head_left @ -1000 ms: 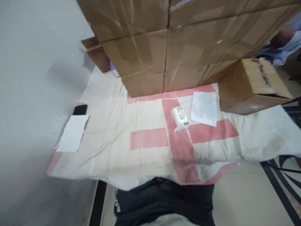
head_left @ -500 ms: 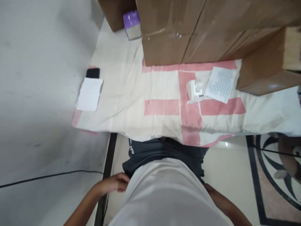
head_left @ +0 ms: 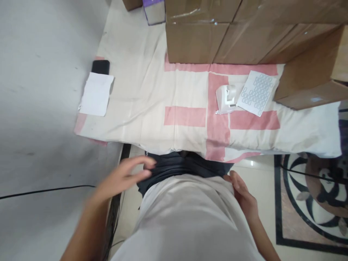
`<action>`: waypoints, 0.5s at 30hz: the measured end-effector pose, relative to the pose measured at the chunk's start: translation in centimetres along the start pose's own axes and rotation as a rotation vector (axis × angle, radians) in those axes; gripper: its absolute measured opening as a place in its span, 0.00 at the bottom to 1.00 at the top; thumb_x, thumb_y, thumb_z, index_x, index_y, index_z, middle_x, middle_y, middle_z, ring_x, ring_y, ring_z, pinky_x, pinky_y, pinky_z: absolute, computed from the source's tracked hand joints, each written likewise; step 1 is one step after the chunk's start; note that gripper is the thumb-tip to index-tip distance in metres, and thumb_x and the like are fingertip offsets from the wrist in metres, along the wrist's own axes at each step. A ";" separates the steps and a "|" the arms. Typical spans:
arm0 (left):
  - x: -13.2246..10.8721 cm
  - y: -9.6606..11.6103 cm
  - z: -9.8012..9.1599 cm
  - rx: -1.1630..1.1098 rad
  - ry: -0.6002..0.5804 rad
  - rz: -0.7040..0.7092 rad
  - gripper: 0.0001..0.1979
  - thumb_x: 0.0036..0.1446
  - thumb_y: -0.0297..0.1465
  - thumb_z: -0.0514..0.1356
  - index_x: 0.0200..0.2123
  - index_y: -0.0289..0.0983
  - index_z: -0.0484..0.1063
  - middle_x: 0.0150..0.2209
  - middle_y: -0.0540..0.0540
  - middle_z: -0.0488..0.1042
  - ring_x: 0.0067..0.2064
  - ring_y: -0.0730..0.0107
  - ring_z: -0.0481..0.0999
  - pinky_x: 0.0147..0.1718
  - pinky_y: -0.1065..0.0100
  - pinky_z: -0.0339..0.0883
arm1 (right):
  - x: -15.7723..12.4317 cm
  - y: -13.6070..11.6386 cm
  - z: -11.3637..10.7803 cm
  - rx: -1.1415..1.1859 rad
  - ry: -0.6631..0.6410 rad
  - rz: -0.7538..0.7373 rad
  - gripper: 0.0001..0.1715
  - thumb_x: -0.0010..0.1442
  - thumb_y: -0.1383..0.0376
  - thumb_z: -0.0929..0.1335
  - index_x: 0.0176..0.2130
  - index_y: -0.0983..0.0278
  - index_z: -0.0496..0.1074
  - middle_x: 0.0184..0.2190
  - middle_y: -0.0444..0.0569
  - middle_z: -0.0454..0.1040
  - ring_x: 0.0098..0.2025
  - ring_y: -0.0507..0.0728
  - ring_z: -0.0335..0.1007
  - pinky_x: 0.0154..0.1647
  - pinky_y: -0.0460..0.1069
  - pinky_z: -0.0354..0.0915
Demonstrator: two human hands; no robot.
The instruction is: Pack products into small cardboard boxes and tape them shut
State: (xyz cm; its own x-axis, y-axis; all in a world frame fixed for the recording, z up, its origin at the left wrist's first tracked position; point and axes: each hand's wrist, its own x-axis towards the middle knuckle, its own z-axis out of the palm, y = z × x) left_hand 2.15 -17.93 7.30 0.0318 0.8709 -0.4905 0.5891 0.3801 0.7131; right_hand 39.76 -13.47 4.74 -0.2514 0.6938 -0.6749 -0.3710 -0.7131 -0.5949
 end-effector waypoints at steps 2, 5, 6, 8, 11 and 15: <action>5.6 2.8 5.7 -0.138 -0.470 0.213 0.27 0.58 0.48 0.64 0.57 0.44 0.74 0.52 0.46 0.79 0.56 0.58 0.76 0.59 0.61 0.68 | -0.2 -0.4 0.9 -0.034 -0.027 -0.138 0.29 0.48 0.52 0.78 0.26 0.60 0.58 0.21 0.38 0.48 0.22 0.50 0.44 0.24 0.45 0.51; 10.1 6.0 11.2 -0.092 -0.642 0.393 0.15 0.62 0.39 0.62 0.50 0.41 0.77 0.48 0.45 0.79 0.50 0.62 0.77 0.50 0.67 0.68 | -1.4 -1.4 0.3 -0.092 -0.007 -0.250 0.28 0.52 0.49 0.76 0.26 0.59 0.58 0.20 0.38 0.47 0.22 0.51 0.43 0.23 0.46 0.48; 10.3 6.9 11.3 -0.044 -0.615 0.413 0.09 0.63 0.35 0.61 0.43 0.39 0.78 0.42 0.46 0.79 0.45 0.65 0.78 0.44 0.69 0.67 | -1.9 -1.7 -0.2 -0.120 0.021 -0.271 0.26 0.54 0.49 0.75 0.27 0.59 0.59 0.20 0.38 0.49 0.22 0.51 0.45 0.24 0.46 0.48; 9.1 9.0 8.8 0.053 -0.516 0.416 0.09 0.62 0.32 0.60 0.29 0.37 0.74 0.30 0.49 0.76 0.34 0.70 0.76 0.35 0.71 0.62 | -2.4 -2.1 -1.2 -0.252 0.036 -0.298 0.22 0.58 0.50 0.74 0.29 0.59 0.63 0.22 0.40 0.56 0.24 0.52 0.52 0.26 0.46 0.53; 5.2 12.6 2.3 0.237 -0.421 0.334 0.15 0.60 0.36 0.63 0.23 0.37 0.68 0.24 0.53 0.71 0.28 0.74 0.70 0.29 0.69 0.53 | -1.7 -1.9 -2.1 -0.617 -0.229 -0.186 0.16 0.57 0.52 0.75 0.39 0.58 0.73 0.35 0.47 0.72 0.36 0.56 0.68 0.38 0.49 0.64; 2.8 12.3 -1.4 0.324 -0.385 0.143 0.21 0.64 0.47 0.58 0.25 0.39 0.69 0.25 0.53 0.68 0.30 0.71 0.66 0.31 0.67 0.50 | 2.0 -0.9 -3.2 -0.925 -0.521 0.052 0.21 0.57 0.49 0.74 0.45 0.59 0.76 0.43 0.48 0.74 0.44 0.59 0.71 0.48 0.53 0.67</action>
State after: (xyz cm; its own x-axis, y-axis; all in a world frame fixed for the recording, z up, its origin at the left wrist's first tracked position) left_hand 8.42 -10.34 15.38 0.3887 0.7065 -0.5914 0.7750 0.0964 0.6245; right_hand 42.43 -11.72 2.57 -0.6806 0.4612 -0.5692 0.4204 -0.3904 -0.8191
